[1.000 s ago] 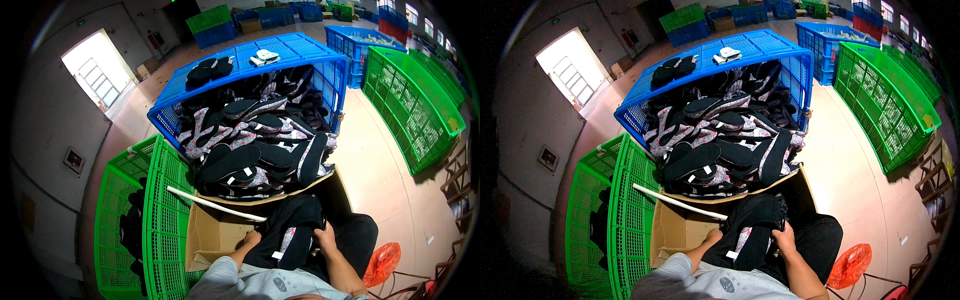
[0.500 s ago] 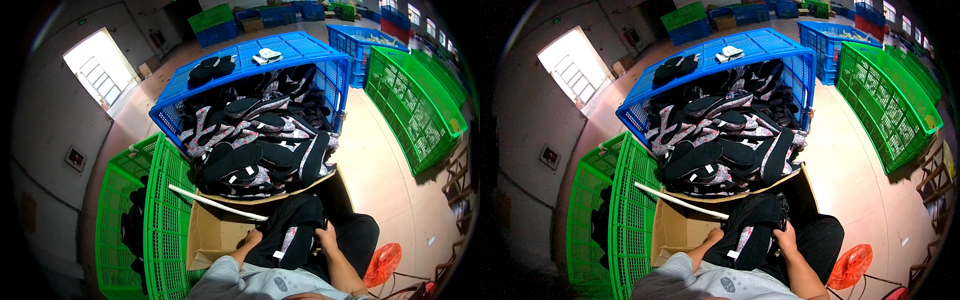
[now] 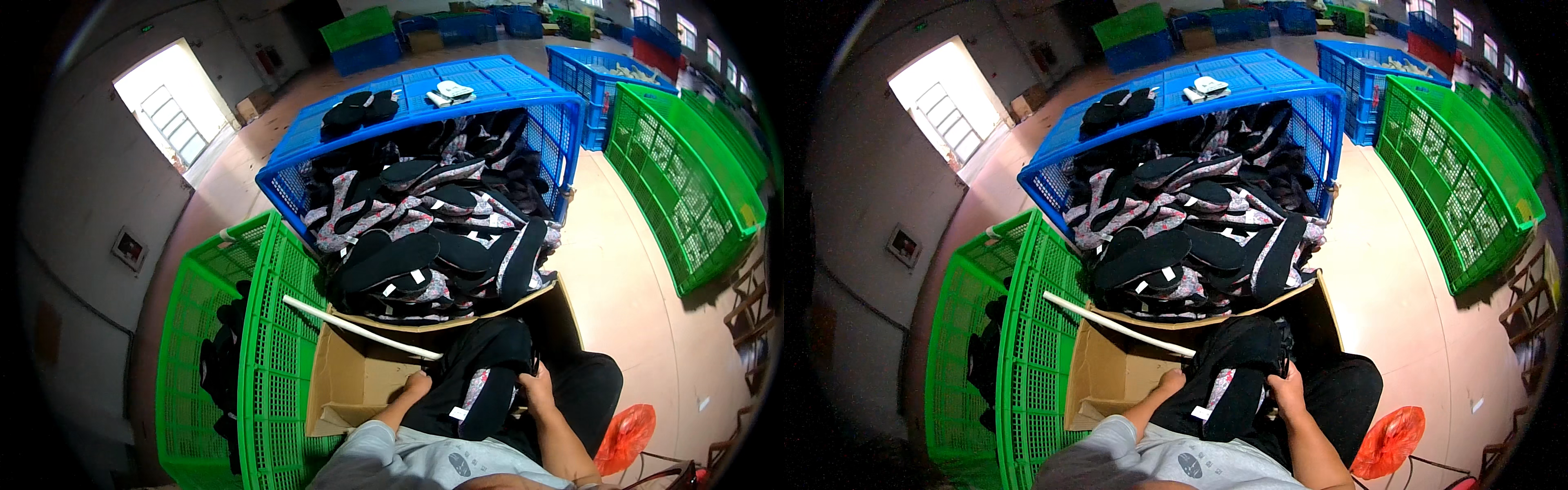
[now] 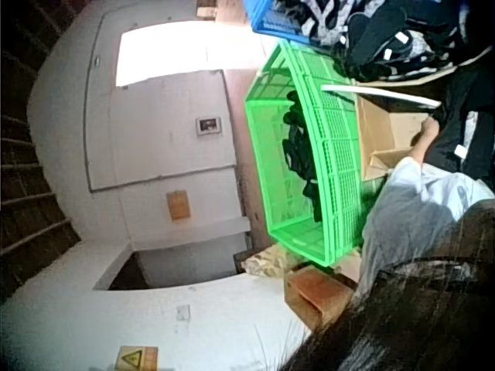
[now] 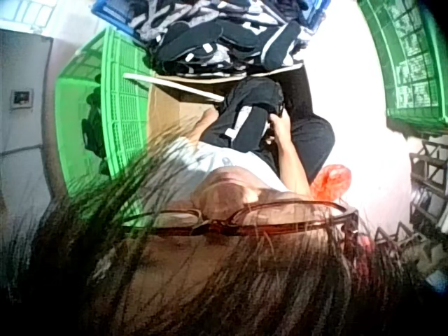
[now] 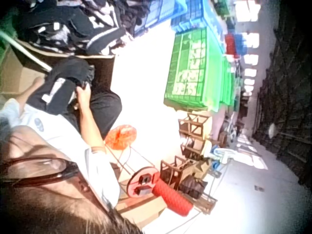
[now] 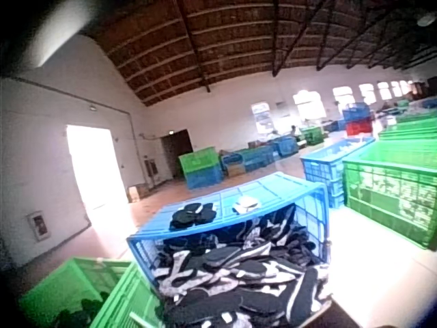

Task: The person sits on the floor and hand-sews the upper fabric to the sole of a slipper using a needle and thread. They repeatedly pull the thread through the fabric, adjust the slipper, and trim excess thread with scissors before placing the finished item into a green crate.

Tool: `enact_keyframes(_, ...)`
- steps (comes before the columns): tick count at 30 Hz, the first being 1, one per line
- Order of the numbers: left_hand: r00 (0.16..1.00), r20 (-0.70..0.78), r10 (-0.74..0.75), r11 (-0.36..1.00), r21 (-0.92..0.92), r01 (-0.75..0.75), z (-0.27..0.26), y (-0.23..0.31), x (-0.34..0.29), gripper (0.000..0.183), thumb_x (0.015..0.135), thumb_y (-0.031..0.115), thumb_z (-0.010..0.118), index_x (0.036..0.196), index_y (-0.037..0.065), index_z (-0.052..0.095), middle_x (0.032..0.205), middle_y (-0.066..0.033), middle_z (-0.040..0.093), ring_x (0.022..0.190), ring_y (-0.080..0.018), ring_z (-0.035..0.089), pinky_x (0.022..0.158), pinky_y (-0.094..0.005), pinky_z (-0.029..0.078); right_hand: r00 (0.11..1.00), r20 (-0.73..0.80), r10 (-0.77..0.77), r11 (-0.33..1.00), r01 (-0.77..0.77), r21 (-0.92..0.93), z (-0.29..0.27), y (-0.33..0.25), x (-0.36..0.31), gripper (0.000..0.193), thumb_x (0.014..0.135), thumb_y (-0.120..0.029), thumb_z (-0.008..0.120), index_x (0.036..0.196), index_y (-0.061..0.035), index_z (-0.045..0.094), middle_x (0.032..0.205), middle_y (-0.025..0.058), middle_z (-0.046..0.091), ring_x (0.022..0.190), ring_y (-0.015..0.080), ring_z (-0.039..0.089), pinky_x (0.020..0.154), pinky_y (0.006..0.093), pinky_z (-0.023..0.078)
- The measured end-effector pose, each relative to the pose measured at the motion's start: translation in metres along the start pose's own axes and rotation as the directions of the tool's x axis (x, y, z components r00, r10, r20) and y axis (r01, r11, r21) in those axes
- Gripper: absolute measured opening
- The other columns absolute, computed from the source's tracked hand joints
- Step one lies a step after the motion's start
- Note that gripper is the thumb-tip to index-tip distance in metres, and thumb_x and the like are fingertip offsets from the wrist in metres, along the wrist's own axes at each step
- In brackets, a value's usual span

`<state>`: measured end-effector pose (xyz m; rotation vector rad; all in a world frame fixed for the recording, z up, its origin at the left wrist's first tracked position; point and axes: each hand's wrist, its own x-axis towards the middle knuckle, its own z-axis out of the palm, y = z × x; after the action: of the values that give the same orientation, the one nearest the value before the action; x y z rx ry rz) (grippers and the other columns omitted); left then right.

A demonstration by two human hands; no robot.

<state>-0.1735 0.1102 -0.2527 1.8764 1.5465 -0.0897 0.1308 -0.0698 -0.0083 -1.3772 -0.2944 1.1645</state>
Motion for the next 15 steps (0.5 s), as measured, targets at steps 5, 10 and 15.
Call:
enact_keyframes(5, 0.996, 0.075, -0.044, 0.563, -0.822, 0.087, -0.102, 0.075, -0.017, 0.012, 0.095, 0.016, 0.057, 0.098, 0.006, 0.063, 0.078, -0.0021, 0.062, 0.059, -0.0123, 0.055, 0.053, -0.0250, 0.045, 1.000, -0.026, 0.002, 1.000, -0.003, -0.027, -0.001, -0.001, -0.001, 0.028, 0.073, 0.003, 0.057, 0.099, -0.0085, 0.059, 0.069, -0.0029, 0.052, 0.051, 0.0089, 0.046, 0.045, 0.0258, 0.035)
enact_keyframes(10, 0.848, -0.210, 0.487, 0.104, -0.950, -0.295, -0.257, 0.259, -0.137, 0.037, 0.099, 0.026, 0.057, 0.129, 0.003, 0.052, 0.103, -0.0117, 0.062, 0.092, -0.0214, 0.063, 0.075, -0.0338, 0.058, 0.995, -0.074, -0.071, 0.993, 0.064, -0.098, 0.001, 0.009, 0.006, 0.028, 0.075, 0.000, 0.057, 0.102, -0.0072, 0.060, 0.073, -0.0021, 0.056, 0.053, 0.0090, 0.047, 0.047, 0.0257, 0.038)
enact_keyframes(15, 0.093, -0.195, 0.976, -0.215, -0.925, 0.314, -0.286, 0.378, -0.275, 0.068, 0.098, 0.054, 0.049, 0.144, 0.007, 0.033, 0.112, -0.0165, 0.058, 0.104, -0.0261, 0.063, 0.090, -0.0443, 0.056, 0.994, -0.106, -0.035, 0.998, 0.028, -0.064, -0.014, 0.042, 0.035, 0.038, 0.079, -0.003, 0.057, 0.115, -0.0073, 0.062, 0.081, 0.0026, 0.061, 0.065, 0.0121, 0.054, 0.059, 0.0260, 0.045)
